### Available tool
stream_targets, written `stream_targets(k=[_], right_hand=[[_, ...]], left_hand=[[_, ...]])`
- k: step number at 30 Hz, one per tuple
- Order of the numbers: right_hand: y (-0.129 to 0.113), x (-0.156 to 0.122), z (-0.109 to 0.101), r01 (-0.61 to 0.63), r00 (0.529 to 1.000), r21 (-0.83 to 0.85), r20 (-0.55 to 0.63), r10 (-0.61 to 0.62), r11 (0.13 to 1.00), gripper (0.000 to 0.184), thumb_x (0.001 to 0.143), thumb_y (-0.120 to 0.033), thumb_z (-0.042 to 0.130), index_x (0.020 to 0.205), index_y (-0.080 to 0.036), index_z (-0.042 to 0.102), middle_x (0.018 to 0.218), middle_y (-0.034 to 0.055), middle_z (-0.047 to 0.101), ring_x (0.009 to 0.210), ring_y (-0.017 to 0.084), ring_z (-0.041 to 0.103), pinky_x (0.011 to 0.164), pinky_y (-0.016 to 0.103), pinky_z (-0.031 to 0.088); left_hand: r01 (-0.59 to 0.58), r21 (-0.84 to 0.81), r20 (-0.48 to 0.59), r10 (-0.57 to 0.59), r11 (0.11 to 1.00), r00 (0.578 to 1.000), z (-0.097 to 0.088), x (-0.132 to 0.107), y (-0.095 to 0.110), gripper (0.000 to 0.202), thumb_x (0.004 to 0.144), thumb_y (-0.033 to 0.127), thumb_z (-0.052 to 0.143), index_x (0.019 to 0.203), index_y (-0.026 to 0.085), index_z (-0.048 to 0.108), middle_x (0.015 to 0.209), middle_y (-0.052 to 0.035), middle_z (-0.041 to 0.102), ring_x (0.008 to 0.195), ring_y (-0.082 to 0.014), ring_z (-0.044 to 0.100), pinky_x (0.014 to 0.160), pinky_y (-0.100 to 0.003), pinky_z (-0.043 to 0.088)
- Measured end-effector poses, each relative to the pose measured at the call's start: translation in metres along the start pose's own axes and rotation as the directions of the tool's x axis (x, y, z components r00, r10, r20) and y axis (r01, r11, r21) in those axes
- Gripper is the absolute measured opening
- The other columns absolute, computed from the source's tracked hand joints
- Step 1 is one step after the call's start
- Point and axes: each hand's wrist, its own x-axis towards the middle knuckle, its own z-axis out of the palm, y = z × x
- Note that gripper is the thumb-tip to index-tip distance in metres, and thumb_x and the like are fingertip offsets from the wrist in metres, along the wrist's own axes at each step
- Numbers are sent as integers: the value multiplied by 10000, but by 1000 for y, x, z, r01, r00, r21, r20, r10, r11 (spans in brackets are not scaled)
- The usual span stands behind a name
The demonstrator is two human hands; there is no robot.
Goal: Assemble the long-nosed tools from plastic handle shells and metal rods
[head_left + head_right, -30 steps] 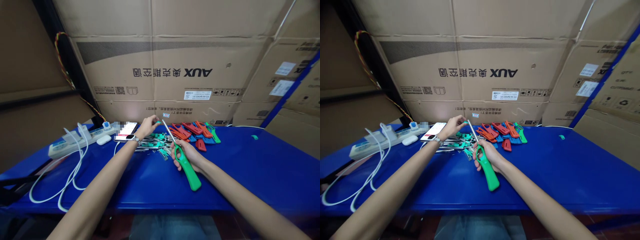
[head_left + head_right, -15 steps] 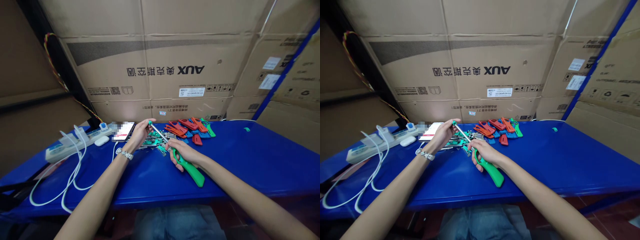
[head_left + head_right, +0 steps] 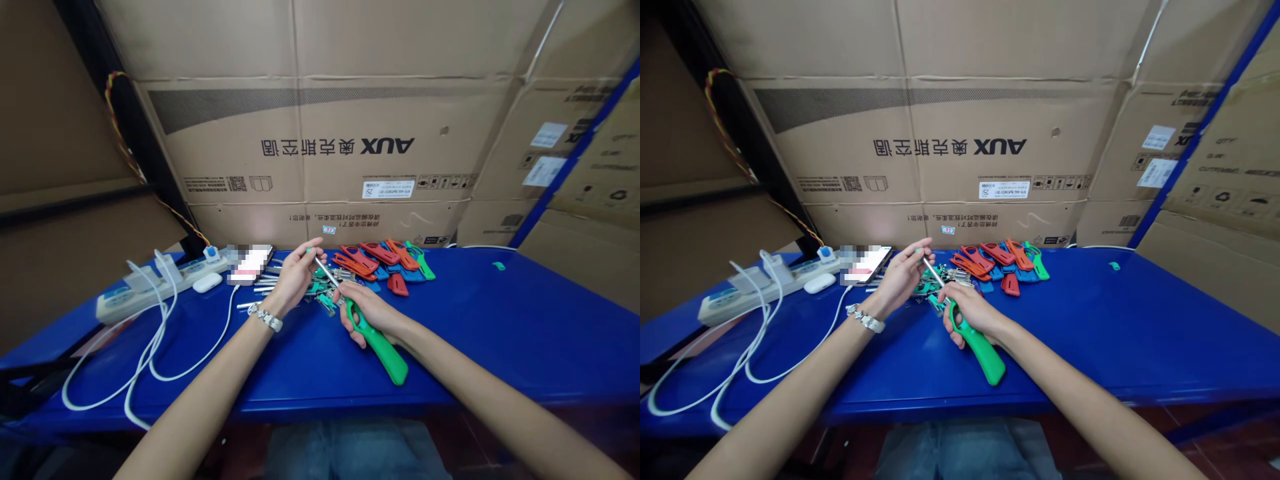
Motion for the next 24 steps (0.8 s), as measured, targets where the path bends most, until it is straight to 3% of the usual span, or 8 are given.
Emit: stream_targets(k=[3,8,12,15,17,20,24], right_hand=[[2,3,4,22,1000,16,-11,-22,1000,260,936,-469,406,952,-214,452,450,-49,579,279,122,504,295,144,317],[8,3,10,31,999,30,-22,-30,999,298,926,-514,411,1003,-226,434,456,-65,568,289,137,512,293,175,378],[12,2,14,14,999,10,-46,-13,1000,309,916,-537,417,982,-235,418,460,-78,561,293,143,520,289,201,414],[12,6,14,60,994,-60,-87,-65,996,343,907,-568,421,961,-230,415,455,-82,555,287,143,520,279,202,411],[8,12,13,108,980,-122,-154,-127,987,369,902,-586,427,919,-217,426,437,-79,539,276,136,507,272,193,398],[-1,18,11,156,951,-128,-248,-184,979,369,906,-568,443,902,-199,463,428,-69,530,271,138,501,262,200,388],[-12,16,13,56,981,114,-189,-33,992,414,954,-522,333,965,-160,534,413,-40,520,276,148,495,281,221,404]], left_hand=[[102,-161,-42,-110,982,993,10,-3,1,190,923,249,586,1072,151,654,912,-55,673,898,-158,670,899,-302,522],[186,-187,-36,-196,965,980,13,-4,2,192,981,323,505,1002,163,607,993,-82,693,947,-198,692,881,-352,545],[200,-258,-117,-236,945,965,17,-8,0,183,1011,256,447,886,169,548,964,-67,716,876,-169,713,790,-297,551],[188,-254,-160,-233,949,959,31,-16,-6,178,986,260,505,835,168,529,877,-58,727,747,-157,715,641,-237,533],[281,-185,-76,-299,942,951,42,-22,-11,180,943,292,580,825,160,550,832,-61,731,590,-143,678,482,-202,468],[340,-72,29,-339,938,941,54,-30,-15,232,923,387,591,873,161,590,764,-45,731,317,-85,480,314,-201,338],[341,-43,118,-334,939,935,53,-35,-7,308,899,452,598,968,154,638,595,-2,657,276,-83,422,294,-204,351]])
